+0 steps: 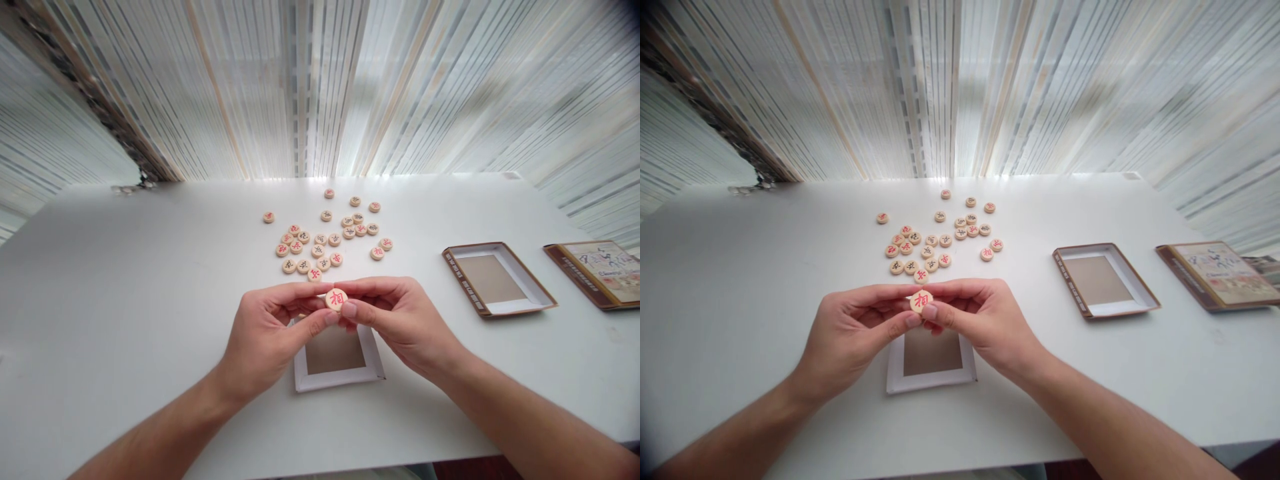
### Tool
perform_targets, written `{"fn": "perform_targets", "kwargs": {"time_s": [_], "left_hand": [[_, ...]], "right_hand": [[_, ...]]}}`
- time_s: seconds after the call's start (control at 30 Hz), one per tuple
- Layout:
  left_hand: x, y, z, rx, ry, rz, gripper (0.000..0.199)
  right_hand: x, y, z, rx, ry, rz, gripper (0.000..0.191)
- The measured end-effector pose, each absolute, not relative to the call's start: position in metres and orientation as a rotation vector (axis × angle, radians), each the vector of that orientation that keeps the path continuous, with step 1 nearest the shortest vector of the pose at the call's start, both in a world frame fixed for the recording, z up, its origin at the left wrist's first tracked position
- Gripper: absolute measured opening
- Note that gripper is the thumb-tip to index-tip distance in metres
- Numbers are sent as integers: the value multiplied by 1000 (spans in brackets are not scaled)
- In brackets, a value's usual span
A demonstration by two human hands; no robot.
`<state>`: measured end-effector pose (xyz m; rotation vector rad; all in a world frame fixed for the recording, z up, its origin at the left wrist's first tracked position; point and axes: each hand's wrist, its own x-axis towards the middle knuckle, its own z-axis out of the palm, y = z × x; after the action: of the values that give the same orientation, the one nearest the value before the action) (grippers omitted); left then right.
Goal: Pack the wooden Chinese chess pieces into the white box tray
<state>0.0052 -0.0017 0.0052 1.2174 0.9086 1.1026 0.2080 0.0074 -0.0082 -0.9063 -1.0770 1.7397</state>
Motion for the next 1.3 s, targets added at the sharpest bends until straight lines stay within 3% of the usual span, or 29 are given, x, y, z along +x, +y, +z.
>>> {"fn": "perform_targets", "kwargs": {"time_s": [0.27, 0.6, 1.07, 1.3], "left_hand": [[3, -3, -2, 1426, 961, 1154, 34], [3, -2, -4, 1935, 884, 1268, 28], [-1, 1, -9, 1648, 873, 1203, 37], [-3, 1, -10, 1720, 845, 1253, 40]], "right_hand": [[204, 7, -3, -927, -1008, 1748, 36], [204, 5, -3, -925, -1015, 1762, 27], [211, 8, -6, -841, -1110, 1799, 14], [206, 6, 0, -848, -992, 1946, 31]]}}
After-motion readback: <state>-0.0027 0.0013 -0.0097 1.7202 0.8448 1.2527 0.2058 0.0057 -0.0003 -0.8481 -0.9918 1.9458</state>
